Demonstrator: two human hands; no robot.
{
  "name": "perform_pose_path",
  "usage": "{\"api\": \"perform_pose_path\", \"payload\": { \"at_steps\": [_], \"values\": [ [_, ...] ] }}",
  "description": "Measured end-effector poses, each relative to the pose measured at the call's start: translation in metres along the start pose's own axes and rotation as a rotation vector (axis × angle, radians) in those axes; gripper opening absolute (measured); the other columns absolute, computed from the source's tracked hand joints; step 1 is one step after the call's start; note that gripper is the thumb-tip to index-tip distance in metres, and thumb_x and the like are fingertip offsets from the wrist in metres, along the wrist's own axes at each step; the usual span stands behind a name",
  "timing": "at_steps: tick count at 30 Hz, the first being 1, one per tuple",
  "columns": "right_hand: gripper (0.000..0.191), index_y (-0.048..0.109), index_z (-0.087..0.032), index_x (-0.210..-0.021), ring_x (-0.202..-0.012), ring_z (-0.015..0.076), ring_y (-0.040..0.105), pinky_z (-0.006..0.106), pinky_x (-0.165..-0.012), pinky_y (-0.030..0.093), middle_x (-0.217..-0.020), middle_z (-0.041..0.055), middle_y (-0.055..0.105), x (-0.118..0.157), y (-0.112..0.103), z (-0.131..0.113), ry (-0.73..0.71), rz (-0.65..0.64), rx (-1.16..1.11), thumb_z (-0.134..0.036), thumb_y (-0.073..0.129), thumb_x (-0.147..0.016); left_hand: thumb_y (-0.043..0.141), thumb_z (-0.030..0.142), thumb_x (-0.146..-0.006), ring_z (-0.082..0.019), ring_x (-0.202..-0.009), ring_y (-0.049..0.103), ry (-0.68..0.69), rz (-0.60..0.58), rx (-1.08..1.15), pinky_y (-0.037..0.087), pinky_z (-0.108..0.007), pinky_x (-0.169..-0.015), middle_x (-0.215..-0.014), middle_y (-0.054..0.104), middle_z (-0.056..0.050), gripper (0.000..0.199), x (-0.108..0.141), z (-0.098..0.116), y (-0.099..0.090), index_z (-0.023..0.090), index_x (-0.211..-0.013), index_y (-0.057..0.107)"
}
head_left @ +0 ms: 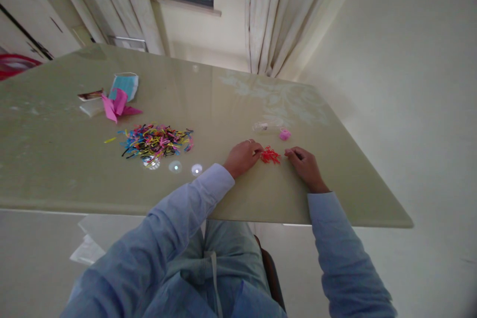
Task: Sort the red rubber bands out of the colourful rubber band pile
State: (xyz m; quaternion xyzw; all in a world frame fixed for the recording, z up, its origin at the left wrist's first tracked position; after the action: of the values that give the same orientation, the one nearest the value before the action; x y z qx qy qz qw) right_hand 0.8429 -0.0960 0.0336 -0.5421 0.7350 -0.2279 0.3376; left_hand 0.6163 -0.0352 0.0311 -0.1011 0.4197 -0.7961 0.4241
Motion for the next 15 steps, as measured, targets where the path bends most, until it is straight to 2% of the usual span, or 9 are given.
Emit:
{"api": "perform_pose_path", "payload": {
  "at_steps": [6, 10, 13, 15],
  "values": [
    [0.044, 0.066, -0.017, -0.071, -0.064, 0.0165, 0.052, 0.029, -0.061, 0.038, -0.064, 0.0021, 0.059, 0.000, -0.002, -0.002, 0.015, 0.003, 0.016, -0.057, 0.053, -0.084, 0.055, 0.015, -0.090, -0.019, -0.087, 0.063, -0.004, 0.018, -0.043, 0.048, -0.031, -0.084, -0.099, 0.071, -0.010, 0.022, 0.022, -0.024, -0.027, 0.013, -0.099, 0.074],
    [0.044, 0.066, -0.017, -0.072, -0.060, 0.0164, 0.051, 0.029, -0.057, 0.038, -0.062, 0.0022, 0.058, 0.002, -0.003, -0.004, 0.053, 0.055, -0.021, -0.059, 0.055, -0.082, 0.053, 0.014, -0.090, -0.019, -0.089, 0.063, -0.067, 0.100, -0.086, 0.048, -0.030, -0.084, -0.099, 0.070, -0.010, 0.022, 0.038, -0.045, -0.050, 0.013, -0.098, 0.073],
    [0.044, 0.067, -0.017, -0.075, -0.057, 0.0162, 0.051, 0.029, -0.056, 0.040, -0.061, 0.0018, 0.057, 0.003, -0.001, -0.016, 0.057, 0.147, -0.082, -0.059, 0.058, -0.082, 0.052, 0.014, -0.090, -0.021, -0.095, 0.063, -0.115, 0.118, -0.125, 0.048, -0.031, -0.084, -0.101, 0.070, -0.011, 0.023, 0.046, -0.057, -0.061, 0.013, -0.098, 0.073],
    [0.042, 0.066, -0.018, -0.076, -0.058, 0.0163, 0.051, 0.029, -0.057, 0.041, -0.060, 0.0013, 0.056, 0.004, 0.004, -0.032, 0.024, 0.185, -0.115, -0.058, 0.059, -0.083, 0.052, 0.014, -0.089, -0.021, -0.095, 0.064, -0.140, 0.104, -0.122, 0.048, -0.031, -0.085, -0.101, 0.070, -0.010, 0.023, 0.048, -0.060, -0.063, 0.013, -0.100, 0.073]
  ]
}}
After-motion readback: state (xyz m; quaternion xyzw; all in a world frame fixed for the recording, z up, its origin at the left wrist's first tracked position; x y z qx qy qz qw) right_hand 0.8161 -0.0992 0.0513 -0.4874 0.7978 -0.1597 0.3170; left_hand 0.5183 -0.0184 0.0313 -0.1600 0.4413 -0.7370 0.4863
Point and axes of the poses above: each hand's wrist, its own x-axis away from the middle knuckle, its own y-axis out of the palm, z = x × y, the point moved 2 cm from there along -x, towards the middle knuckle
